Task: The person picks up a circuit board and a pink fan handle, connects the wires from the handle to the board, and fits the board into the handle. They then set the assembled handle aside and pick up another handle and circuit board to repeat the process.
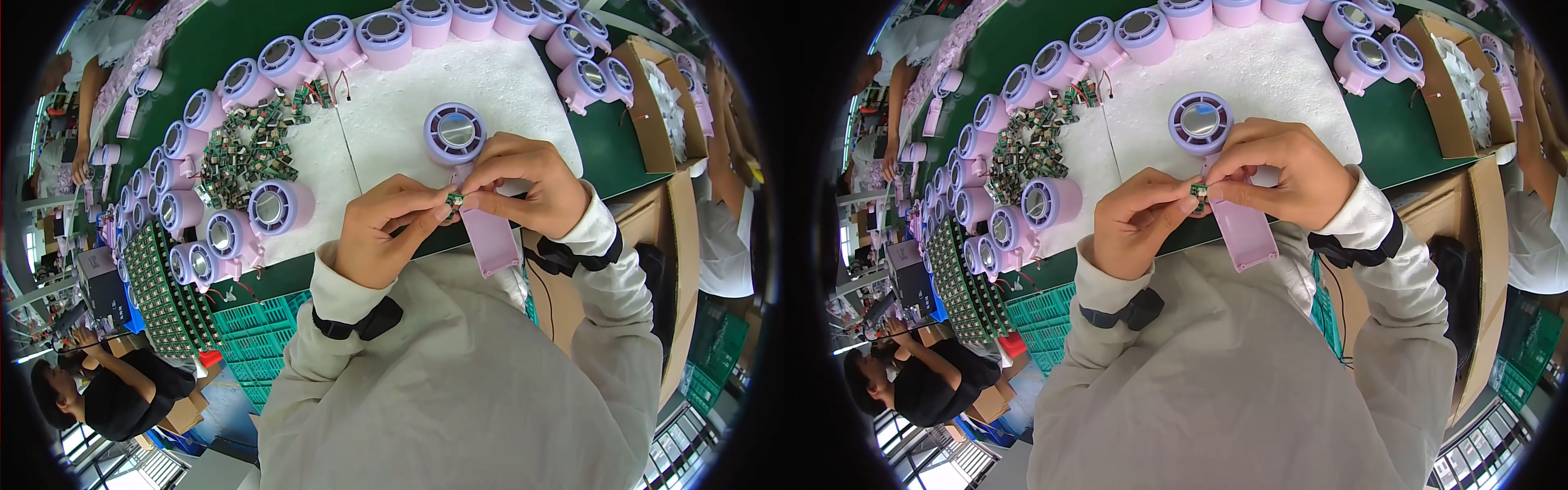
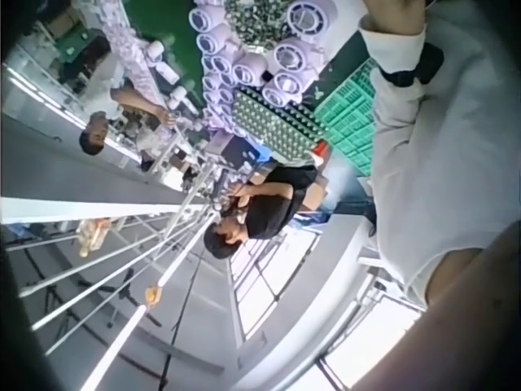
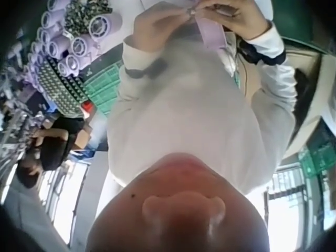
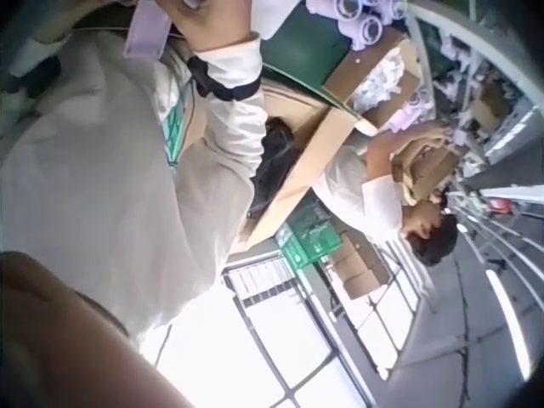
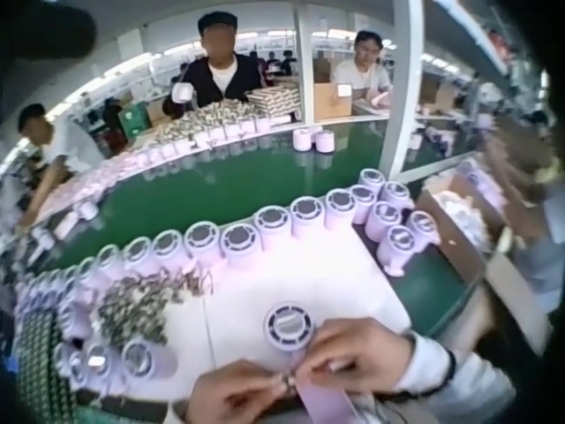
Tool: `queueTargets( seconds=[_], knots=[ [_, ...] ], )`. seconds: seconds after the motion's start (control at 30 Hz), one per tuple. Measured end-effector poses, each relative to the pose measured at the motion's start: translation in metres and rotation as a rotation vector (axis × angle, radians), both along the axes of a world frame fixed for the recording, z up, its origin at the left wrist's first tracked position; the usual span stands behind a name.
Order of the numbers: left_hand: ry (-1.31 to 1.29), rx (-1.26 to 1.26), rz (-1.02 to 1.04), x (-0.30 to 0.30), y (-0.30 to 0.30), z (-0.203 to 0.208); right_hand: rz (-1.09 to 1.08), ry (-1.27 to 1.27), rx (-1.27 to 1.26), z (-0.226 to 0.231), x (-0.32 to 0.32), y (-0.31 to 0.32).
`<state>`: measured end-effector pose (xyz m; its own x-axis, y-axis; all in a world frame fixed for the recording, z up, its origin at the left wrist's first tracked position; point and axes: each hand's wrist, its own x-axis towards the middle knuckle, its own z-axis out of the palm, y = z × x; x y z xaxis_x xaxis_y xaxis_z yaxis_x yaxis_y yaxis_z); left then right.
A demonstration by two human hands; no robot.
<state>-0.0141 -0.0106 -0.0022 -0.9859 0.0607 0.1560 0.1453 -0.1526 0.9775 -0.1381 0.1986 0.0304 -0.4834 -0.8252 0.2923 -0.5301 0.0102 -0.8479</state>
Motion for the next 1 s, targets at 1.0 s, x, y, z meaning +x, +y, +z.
queueTargets(
  seconds=[1.0],
  knots=[
    [0.001, -0.116, -0.015, -0.0011, -0.0035, 0.0011, -0.041, 0.064, 0.039, -0.0013, 0.0049, -0.0011]
  ],
)
